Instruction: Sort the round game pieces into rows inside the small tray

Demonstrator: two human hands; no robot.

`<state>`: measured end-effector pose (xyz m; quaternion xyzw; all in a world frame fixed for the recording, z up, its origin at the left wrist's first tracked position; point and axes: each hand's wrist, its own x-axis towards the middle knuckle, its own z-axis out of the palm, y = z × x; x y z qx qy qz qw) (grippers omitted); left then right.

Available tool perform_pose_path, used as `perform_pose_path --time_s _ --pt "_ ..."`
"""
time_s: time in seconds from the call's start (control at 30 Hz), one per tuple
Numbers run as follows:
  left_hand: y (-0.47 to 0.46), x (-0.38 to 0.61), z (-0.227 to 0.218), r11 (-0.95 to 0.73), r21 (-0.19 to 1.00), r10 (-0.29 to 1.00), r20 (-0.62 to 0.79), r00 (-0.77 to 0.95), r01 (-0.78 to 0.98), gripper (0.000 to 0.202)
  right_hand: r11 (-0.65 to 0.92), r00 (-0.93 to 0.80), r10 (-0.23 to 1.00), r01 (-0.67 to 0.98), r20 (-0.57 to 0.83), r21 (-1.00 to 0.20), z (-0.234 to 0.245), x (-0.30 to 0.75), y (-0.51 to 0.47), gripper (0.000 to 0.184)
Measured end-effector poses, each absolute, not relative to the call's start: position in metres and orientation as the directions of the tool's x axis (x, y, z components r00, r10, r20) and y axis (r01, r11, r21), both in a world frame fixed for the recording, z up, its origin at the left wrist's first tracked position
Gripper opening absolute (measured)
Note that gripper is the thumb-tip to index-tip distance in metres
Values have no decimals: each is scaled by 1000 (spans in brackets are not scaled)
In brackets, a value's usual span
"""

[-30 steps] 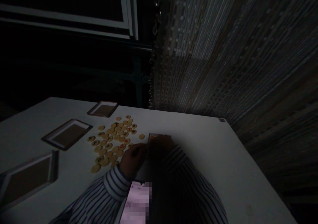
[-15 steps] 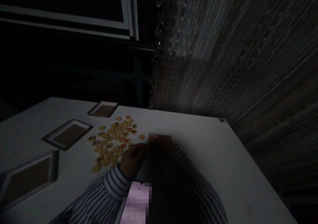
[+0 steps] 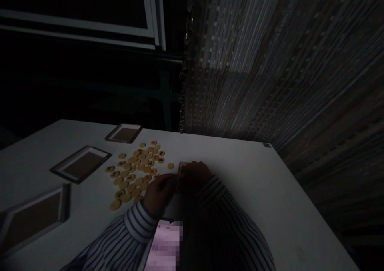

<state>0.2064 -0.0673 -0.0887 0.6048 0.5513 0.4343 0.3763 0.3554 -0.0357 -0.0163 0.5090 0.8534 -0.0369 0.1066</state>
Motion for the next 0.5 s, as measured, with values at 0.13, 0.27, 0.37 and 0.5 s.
perform_pose_path --time_s 0.13,0.27,0.37,0.5 --pt "-67 205 -90 -113 939 992 123 -12 325 24 490 -476 867 869 -146 74 -11 358 -37 27" --pt "-65 202 -91 -145 933 985 167 -41 329 24 475 -469 879 876 -82 83 -10 360 -37 26" --pt "-63 196 -86 -156 941 978 190 -86 299 24 464 -465 886 883 -6 68 -7 361 -36 28" --pt "-59 182 -72 -126 951 971 176 -162 281 28 445 -446 894 895 36 37 0 362 -38 30"
